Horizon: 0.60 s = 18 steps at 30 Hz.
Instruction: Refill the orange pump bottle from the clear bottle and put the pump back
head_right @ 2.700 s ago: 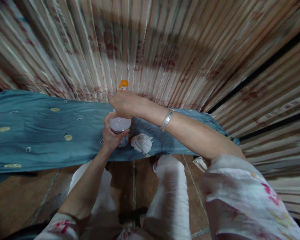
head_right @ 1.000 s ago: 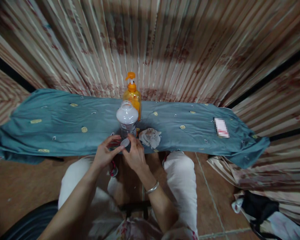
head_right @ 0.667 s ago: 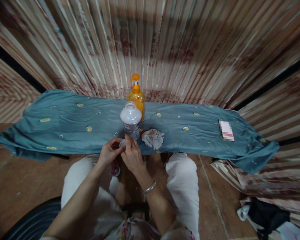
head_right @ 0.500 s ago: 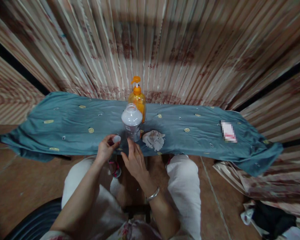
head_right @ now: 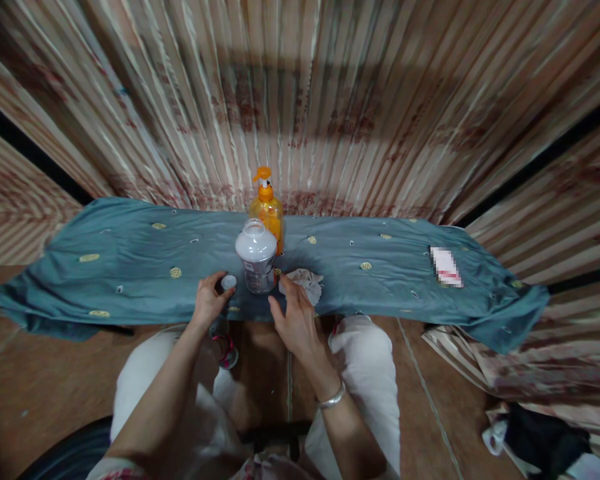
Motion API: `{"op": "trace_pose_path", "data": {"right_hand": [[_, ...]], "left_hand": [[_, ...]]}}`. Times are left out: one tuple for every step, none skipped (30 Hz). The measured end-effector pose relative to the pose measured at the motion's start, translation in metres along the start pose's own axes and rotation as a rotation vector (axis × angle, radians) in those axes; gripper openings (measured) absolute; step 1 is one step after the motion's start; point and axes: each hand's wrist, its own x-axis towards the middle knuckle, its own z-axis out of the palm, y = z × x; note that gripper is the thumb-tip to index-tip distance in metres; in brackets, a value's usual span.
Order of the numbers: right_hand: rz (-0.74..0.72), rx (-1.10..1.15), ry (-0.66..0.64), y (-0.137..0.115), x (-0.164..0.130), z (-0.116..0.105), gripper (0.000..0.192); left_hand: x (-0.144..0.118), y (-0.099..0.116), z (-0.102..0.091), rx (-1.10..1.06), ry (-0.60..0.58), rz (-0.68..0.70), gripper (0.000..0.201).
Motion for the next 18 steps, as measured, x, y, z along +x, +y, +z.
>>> {"op": "trace_pose_path", "data": {"right_hand": [[-0.001,0.0,0.016,0.001,0.007,-0.005,0.045],[-0.003,-0.002,0.027,0.002,0.015,-0.01,0.044],[-0.004,-0.006,0.031,0.003,0.024,-0.015,0.044],[-0.009,-0.012,0.037,0.004,0.036,-0.02,0.043],[-0.02,-0.018,0.041,0.005,0.05,-0.025,0.042],[-0.036,-0.016,0.046,0.006,0.066,-0.029,0.041],[-0.058,-0.013,0.048,0.007,0.083,-0.032,0.04],[-0.077,-0.007,0.042,0.007,0.101,-0.033,0.039],[-0.094,0.001,0.034,0.007,0.12,-0.033,0.038],[-0.101,0.005,0.022,0.006,0.139,-0.032,0.036],[-0.102,-0.002,0.009,0.005,0.156,-0.029,0.034],[-0.099,-0.017,-0.017,0.003,0.173,-0.026,0.032],[-0.089,-0.038,-0.044,0.001,0.187,-0.021,0.032],[-0.074,-0.07,-0.066,-0.001,0.199,-0.017,0.033],[-0.062,-0.112,-0.085,-0.003,0.209,-0.012,0.035],[-0.048,-0.152,-0.099,-0.005,0.217,-0.007,0.036],[-0.039,-0.185,-0.109,-0.007,0.223,-0.002,0.038],[-0.031,-0.214,-0.115,-0.008,0.228,0.002,0.04]], "left_hand": [[0.001,0.002,-0.003,-0.03,0.012,-0.012,0.044],[0.002,0.005,-0.006,-0.069,0.035,-0.026,0.047],[0.005,0.009,-0.01,-0.118,0.069,-0.042,0.05],[0.008,0.014,-0.013,-0.172,0.106,-0.053,0.053],[0.014,0.02,-0.017,-0.231,0.135,-0.058,0.055],[0.02,0.026,-0.019,-0.297,0.163,-0.057,0.055],[0.028,0.033,-0.021,-0.363,0.18,-0.044,0.056],[0.036,0.041,-0.022,-0.424,0.182,-0.02,0.058],[0.045,0.048,-0.021,-0.478,0.178,0.003,0.06],[0.055,0.054,-0.019,-0.524,0.17,0.017,0.06],[0.064,0.06,-0.015,-0.563,0.158,0.028,0.06],[0.073,0.065,-0.01,-0.593,0.139,0.041,0.061],[0.082,0.068,-0.005,-0.617,0.121,0.052,0.061],[0.09,0.071,0.001,-0.639,0.107,0.058,0.062],[0.098,0.073,0.007,-0.661,0.096,0.063,0.062],[0.104,0.073,0.012,-0.681,0.09,0.068,0.062],[0.11,0.074,0.017,-0.699,0.084,0.076,0.063],[0.115,0.074,0.021,-0.716,0.067,0.084,0.063]]}}
